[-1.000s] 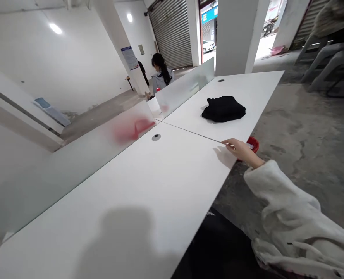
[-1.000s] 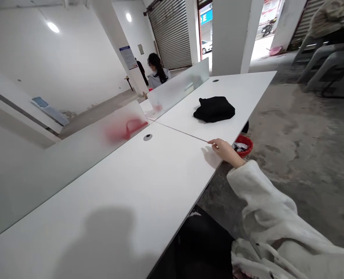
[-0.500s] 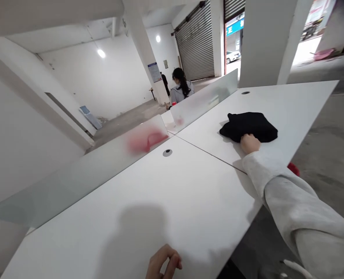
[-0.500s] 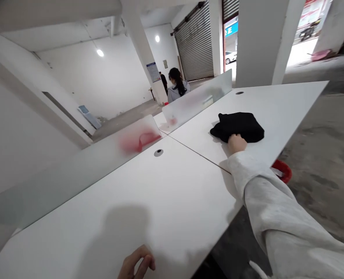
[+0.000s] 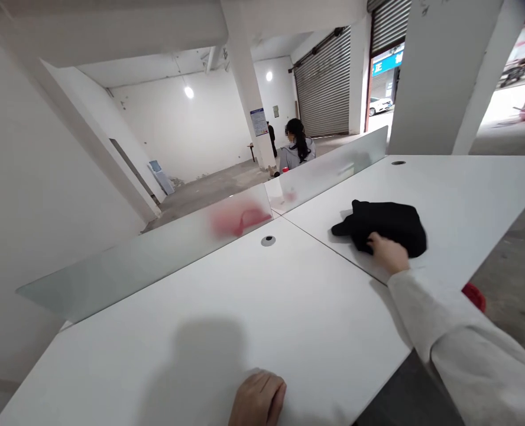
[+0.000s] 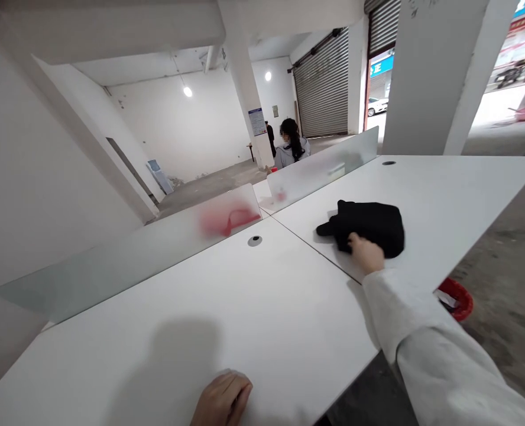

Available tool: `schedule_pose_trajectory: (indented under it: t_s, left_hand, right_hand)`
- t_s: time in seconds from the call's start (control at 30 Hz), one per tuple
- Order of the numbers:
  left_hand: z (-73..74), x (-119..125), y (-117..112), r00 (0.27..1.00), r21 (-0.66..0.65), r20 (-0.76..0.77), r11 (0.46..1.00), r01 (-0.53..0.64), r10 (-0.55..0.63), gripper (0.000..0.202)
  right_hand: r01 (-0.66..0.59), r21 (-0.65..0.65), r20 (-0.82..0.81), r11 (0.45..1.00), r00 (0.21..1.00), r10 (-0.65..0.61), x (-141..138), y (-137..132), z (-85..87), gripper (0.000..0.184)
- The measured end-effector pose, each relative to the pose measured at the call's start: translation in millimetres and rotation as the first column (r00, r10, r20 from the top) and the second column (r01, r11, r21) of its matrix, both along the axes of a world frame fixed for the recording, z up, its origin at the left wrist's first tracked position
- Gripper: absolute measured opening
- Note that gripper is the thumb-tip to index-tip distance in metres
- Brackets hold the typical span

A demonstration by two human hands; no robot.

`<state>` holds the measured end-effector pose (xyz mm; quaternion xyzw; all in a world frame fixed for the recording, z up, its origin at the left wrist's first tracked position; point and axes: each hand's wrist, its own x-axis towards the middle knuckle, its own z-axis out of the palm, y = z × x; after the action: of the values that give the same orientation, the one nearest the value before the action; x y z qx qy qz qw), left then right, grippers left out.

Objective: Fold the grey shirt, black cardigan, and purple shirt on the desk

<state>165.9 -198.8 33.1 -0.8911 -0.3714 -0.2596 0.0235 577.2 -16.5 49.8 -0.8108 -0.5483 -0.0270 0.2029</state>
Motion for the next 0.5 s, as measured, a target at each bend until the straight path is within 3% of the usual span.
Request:
schedule_pose_trajectory:
  t_s: [0.07,0.1,0.2,0.27,0.37,0.43,0.5]
  left_hand:
    - [5.2,3,-4,0.999,-0.003,0.041,0.999,-0.035,0.036,0.026]
    - [6.5,3,-6,0.995,-0.018,0.080,0.998,-0.057,0.059,0.024]
    - [9.6,-2,-10,0.958,-0.122,0.235,0.983,-0.137,0.163,0.017]
    - [16.8,-10,-4,0.913,-0.224,0.319,0.956,-0.188,0.254,0.018]
    - [44.1,-23,23,0.835,-0.349,0.412,0.910,-0.225,0.365,0.047]
    - [71.7,-32,48,0.756,-0.334,0.520,0.909,-0.250,0.399,0.072]
    - [99.8,-41,71,0.693,-0.411,0.554,0.875,-0.256,0.462,0.079]
  right_hand:
    - [-0.215,0.071,-0.052,0.974,0.974,0.218,-45,-15,8.3,0.020]
    - [-0.327,0.156,-0.120,0.932,0.930,0.347,-68,-23,17.2,0.018]
    - [-0.503,0.430,-0.357,0.750,0.668,0.653,-127,-49,64.1,0.021]
    - [-0.477,0.624,-0.407,0.619,0.478,0.778,-155,-66,104.9,0.020]
    - [-0.326,0.855,-0.371,0.403,0.158,0.915,-189,-91,160.2,0.023]
    - [-0.271,0.917,-0.319,0.293,-0.057,0.946,-212,-106,184.8,0.027]
    - [-0.289,0.936,-0.272,0.200,-0.237,0.933,-238,-118,197.7,0.030]
